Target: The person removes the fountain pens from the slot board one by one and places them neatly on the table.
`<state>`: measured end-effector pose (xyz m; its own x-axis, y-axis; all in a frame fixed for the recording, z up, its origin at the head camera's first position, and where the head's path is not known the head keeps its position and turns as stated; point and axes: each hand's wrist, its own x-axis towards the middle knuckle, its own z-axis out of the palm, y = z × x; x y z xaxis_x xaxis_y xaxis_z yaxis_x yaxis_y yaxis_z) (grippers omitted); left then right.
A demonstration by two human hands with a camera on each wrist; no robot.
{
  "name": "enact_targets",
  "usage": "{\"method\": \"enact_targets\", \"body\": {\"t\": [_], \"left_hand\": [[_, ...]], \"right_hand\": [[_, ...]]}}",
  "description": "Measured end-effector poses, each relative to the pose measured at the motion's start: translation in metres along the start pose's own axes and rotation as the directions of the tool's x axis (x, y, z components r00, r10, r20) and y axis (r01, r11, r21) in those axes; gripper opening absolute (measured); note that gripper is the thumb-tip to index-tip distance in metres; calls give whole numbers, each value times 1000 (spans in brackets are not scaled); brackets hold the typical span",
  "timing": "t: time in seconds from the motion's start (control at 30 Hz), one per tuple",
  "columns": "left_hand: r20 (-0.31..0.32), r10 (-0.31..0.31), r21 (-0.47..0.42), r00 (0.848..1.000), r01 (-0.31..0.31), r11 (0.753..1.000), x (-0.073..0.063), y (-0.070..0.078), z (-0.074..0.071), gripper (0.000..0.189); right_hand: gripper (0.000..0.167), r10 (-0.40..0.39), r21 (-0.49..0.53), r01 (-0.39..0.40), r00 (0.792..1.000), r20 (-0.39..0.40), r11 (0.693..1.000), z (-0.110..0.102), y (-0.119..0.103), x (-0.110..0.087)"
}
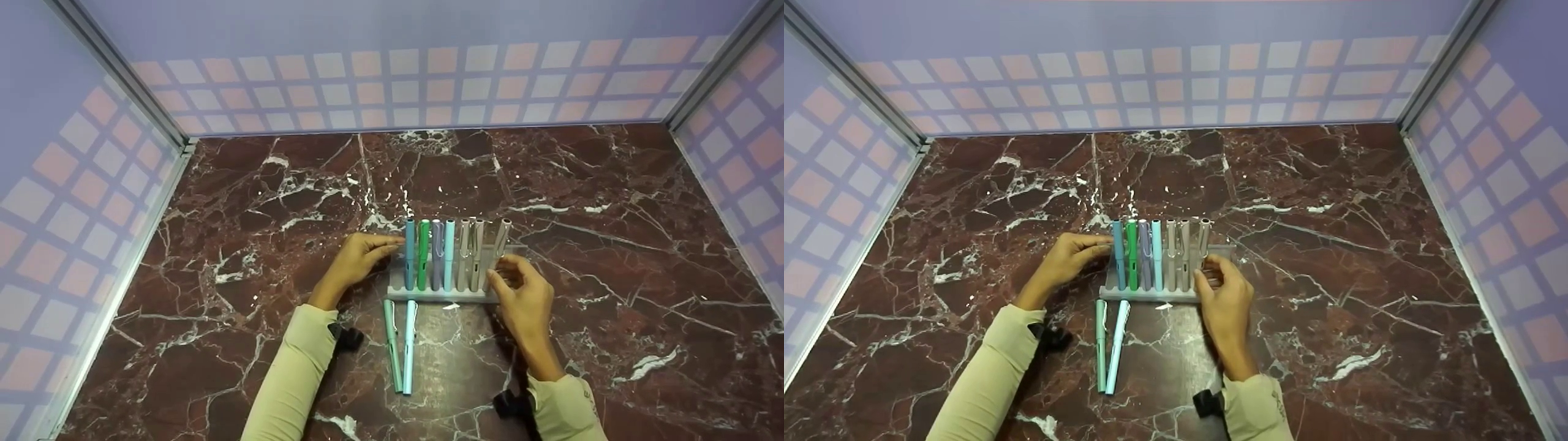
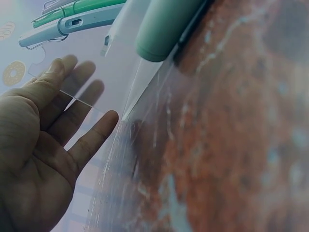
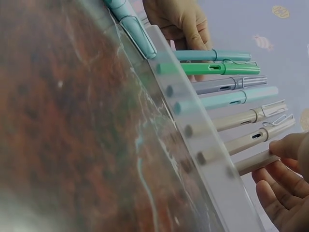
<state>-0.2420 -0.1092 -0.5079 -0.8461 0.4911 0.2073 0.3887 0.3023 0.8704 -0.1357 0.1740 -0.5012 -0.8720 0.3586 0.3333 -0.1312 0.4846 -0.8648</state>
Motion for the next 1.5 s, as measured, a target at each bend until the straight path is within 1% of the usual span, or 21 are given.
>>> {"method": "enact_targets", "body": {"t": [0.23, 0.43, 0.67, 0.83, 0.9, 1.03, 1.13, 1.2, 1.37, 1.5], "left_hand": [[-18, -7, -24, 1000, 6, 1000, -2, -3, 1, 22], [-36, -1, -43, 999, -1, 999, -5, -6, 2, 22], [-67, 12, -56, 998, -15, 998, -8, -9, 4, 23], [-63, 15, -46, 998, -18, 999, -8, -11, 5, 22], [-60, 10, -58, 998, -14, 998, -8, -10, 5, 22], [-54, -3, -89, 999, -1, 996, -5, -9, 7, 23], [-51, -19, -96, 999, 14, 995, -4, -9, 9, 23], [-52, -28, -90, 998, 23, 996, -4, -9, 10, 23], [-46, -50, -70, 998, 47, 996, -3, -7, 10, 23], [-47, -63, -73, 997, 59, 996, -2, -6, 10, 23]], "right_hand": [[23, -5, 37, 6, 1000, -16, 999, 0, -6, -3], [22, 26, 45, -26, 1000, -6, 999, 2, -9, -11], [20, 49, 83, -56, 996, 77, 995, 9, -14, -26], [18, 50, 127, -69, 988, 146, 990, 16, -17, -37], [18, 42, 144, -67, 984, 173, 987, 18, -18, -41], [19, 37, 165, -75, 975, 219, 983, 20, -21, -47], [19, 52, 177, -100, 965, 257, 979, 21, -23, -50], [18, 66, 175, -120, 955, 290, 977, 22, -25, -53], [19, 80, 149, -143, 928, 363, 978, 25, -25, -60], [20, 109, 144, -184, 902, 418, 972, 25, -26, -65]]}}
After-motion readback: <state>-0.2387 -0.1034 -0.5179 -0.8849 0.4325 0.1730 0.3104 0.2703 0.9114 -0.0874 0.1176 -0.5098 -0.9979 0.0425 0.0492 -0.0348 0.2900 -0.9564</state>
